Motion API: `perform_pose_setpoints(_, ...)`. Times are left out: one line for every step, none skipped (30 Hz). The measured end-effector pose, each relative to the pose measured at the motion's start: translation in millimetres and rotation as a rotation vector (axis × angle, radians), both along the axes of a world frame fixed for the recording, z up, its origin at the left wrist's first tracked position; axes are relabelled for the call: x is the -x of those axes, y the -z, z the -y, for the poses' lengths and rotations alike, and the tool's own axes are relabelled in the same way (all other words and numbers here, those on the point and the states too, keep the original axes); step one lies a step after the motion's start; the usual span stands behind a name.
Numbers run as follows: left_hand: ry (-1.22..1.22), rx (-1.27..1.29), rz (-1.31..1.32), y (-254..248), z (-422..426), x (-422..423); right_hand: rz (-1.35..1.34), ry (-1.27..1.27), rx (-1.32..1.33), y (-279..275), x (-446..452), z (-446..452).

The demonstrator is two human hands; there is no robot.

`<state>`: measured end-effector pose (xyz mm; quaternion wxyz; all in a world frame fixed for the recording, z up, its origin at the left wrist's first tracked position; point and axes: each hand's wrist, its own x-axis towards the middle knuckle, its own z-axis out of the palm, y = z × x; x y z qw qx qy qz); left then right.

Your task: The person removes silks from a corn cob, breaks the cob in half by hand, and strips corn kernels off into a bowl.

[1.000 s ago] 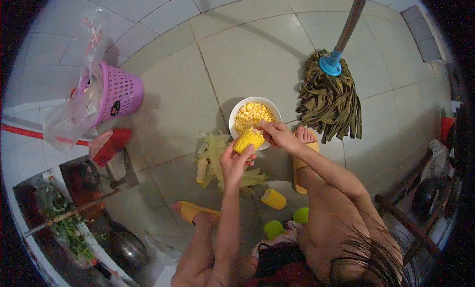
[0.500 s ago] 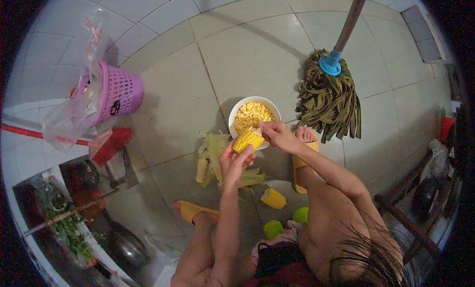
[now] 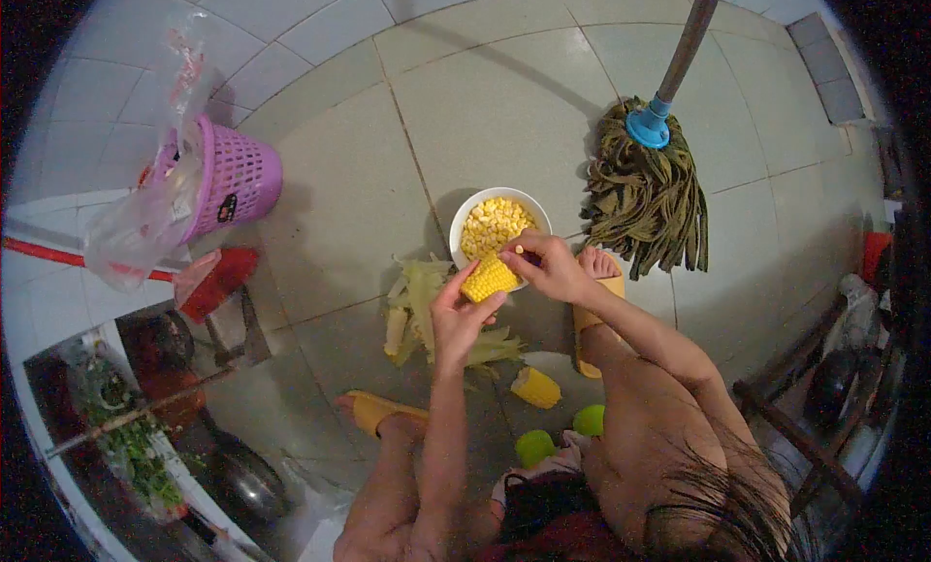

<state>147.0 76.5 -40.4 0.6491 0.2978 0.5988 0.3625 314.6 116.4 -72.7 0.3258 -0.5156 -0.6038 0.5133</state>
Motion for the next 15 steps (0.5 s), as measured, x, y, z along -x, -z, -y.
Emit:
perform_pose_setpoints(0.011,-0.002,0.001,0.6,0.5,0.1,0.015,0.002,0.026,0.6,-0.2,0.5)
perform_pose_setpoints(0.004,0.015,0.020,1.5,0.5,0.8,-0.042,0.078,0.127,3.4,0.7,-0.2)
perform_pose_setpoints(-0.002,0.032,0.039,2.5,0.2,1.6,-0.099,0.154,0.226,7.0,2.0,-2.8)
perform_pose_setpoints(-0.009,0.049,0.058,2.6,-0.2,2.1,-0.156,0.230,0.326,8.8,2.4,-5.3)
perform_pose_setpoints(-0.025,0.066,0.063,1.7,-0.1,2.5,-0.114,0.213,0.390,8.2,-0.3,-7.3)
perform_pose_setpoints(-0.041,0.083,0.068,-2.0,-0.7,2.3,-0.072,0.195,0.453,2.3,-3.7,-10.1)
perform_pose_setpoints(-0.057,0.100,0.074,-4.0,-1.1,2.2,-0.030,0.177,0.517,-1.4,-5.8,-11.5)
perform_pose_setpoints(-0.058,0.092,0.079,-3.9,-1.4,2.3,-0.024,0.148,0.498,-2.5,-5.1,-10.6)
perform_pose_setpoints(-0.059,0.085,0.084,-3.8,-1.6,2.4,-0.018,0.118,0.479,-3.6,-2.8,-8.1)
perform_pose_setpoints(-0.061,0.077,0.088,-3.7,-1.6,2.5,-0.013,0.088,0.460,-5.3,-0.1,-5.7)
perform_pose_setpoints(-0.063,0.069,0.090,-3.8,-1.7,2.2,-0.083,0.075,0.439,-9.7,2.8,-4.0)
perform_pose_setpoints(-0.066,0.060,0.091,-4.0,-1.8,1.6,-0.152,0.062,0.417,-16.5,5.8,-2.8)
perform_pose_setpoints(-0.068,0.052,0.093,-4.2,-1.8,1.1,-0.222,0.049,0.395,-19.8,7.3,-2.2)
perform_pose_setpoints(-0.064,0.048,0.078,-4.3,-1.9,0.7,-0.167,0.001,0.367,-18.5,6.6,-2.4)
perform_pose_setpoints(-0.061,0.044,0.063,-4.4,-2.0,0.3,-0.113,-0.047,0.339,-16.2,5.4,-2.7)
